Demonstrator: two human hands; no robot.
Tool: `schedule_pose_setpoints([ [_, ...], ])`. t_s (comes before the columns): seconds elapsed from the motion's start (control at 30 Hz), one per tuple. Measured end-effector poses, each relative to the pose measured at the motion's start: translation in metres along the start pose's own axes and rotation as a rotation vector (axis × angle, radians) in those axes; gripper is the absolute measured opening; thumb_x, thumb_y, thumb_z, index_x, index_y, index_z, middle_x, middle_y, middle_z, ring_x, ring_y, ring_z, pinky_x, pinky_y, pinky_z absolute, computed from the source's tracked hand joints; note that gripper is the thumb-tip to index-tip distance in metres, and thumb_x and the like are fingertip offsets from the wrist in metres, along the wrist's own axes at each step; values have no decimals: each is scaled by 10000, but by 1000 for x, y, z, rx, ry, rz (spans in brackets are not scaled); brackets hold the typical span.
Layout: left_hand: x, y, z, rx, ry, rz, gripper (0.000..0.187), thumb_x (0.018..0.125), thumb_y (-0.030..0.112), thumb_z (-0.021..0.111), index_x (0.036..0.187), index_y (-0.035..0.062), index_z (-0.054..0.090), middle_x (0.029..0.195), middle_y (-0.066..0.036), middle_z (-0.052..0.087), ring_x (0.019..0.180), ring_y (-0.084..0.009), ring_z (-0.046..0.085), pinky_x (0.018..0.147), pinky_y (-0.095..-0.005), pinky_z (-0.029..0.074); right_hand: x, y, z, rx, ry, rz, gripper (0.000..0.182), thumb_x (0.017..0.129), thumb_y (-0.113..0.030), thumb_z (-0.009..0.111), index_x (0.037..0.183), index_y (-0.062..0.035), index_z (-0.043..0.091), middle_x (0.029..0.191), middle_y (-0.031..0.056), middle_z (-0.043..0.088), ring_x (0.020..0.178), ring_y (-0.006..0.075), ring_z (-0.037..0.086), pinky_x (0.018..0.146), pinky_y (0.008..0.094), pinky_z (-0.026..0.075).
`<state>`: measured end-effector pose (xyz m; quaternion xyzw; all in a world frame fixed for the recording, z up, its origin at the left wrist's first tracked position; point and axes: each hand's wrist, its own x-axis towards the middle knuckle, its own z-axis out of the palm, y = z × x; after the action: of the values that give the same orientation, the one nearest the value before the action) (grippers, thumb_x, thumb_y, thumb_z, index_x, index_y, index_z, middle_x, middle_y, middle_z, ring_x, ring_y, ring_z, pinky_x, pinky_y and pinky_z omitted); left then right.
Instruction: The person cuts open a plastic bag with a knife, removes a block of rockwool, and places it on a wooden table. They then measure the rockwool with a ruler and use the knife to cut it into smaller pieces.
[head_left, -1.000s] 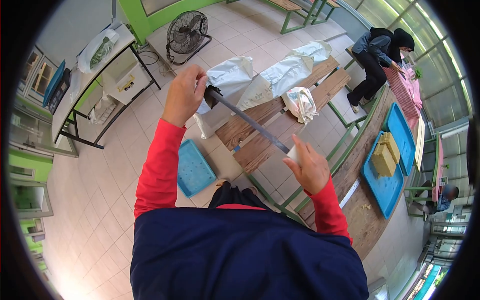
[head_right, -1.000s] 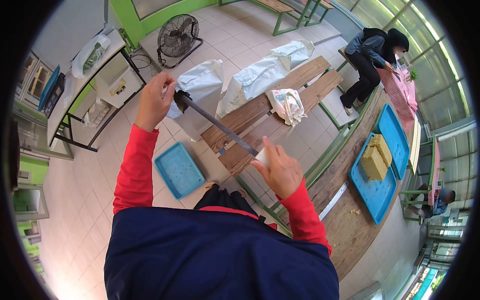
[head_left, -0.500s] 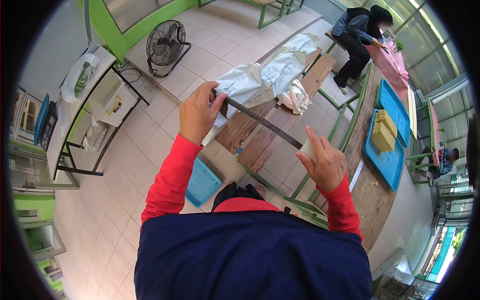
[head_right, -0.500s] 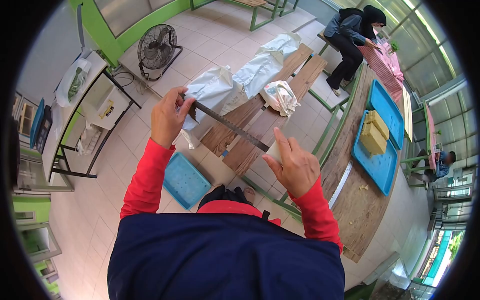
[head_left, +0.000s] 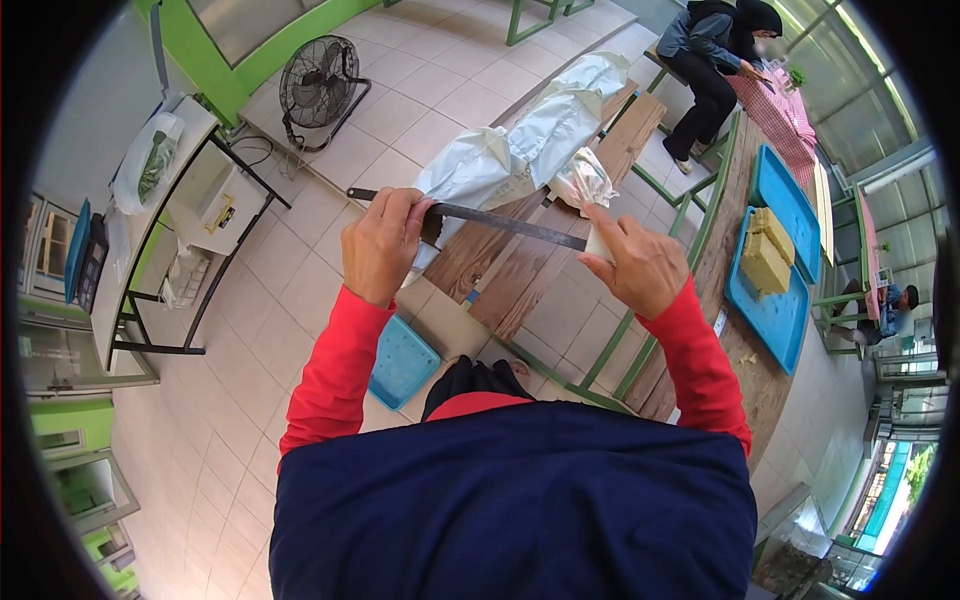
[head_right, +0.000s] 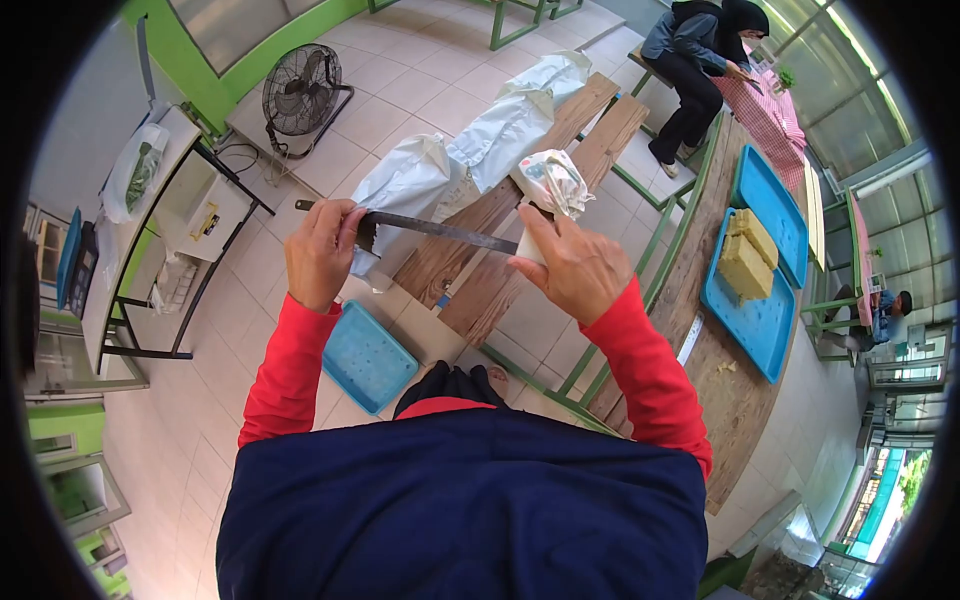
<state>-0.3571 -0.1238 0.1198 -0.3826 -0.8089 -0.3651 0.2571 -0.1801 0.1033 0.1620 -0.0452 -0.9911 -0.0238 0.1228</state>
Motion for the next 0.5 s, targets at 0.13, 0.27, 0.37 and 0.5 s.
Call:
schedule_pose_setpoints([
  [0.13,-1,-3,0,-32,31,-32,83,783,104,643,785,51,579,684,-68,555,496,-197,509,458,-289,401,-4,24,6,-2,23,-59,529,801,-459,549,1218,-142,470,725,87,522,573,266,568,506,358,457],
  [0.27,4,-10,-4,-70,101,-112,79,784,95,644,783,41,586,631,-61,523,458,-158,438,438,-268,363,-5,36,4,-27,21,-91,532,799,-450,558,1223,-140,471,708,76,518,558,253,557,487,344,444],
  [0.37,10,-18,-17,-44,91,-161,61,780,91,633,788,63,579,683,-63,566,496,-185,511,462,-285,409,-8,33,-9,15,16,-126,539,796,-444,565,1229,-136,470,697,72,513,552,242,550,482,339,438],
  [0.5,13,-21,-21,-68,85,-202,53,775,79,641,793,57,595,653,-61,544,478,-139,452,457,-260,375,-11,39,-10,20,55,-87,541,795,-441,567,1230,-134,472,690,69,511,550,235,547,480,337,434],
])
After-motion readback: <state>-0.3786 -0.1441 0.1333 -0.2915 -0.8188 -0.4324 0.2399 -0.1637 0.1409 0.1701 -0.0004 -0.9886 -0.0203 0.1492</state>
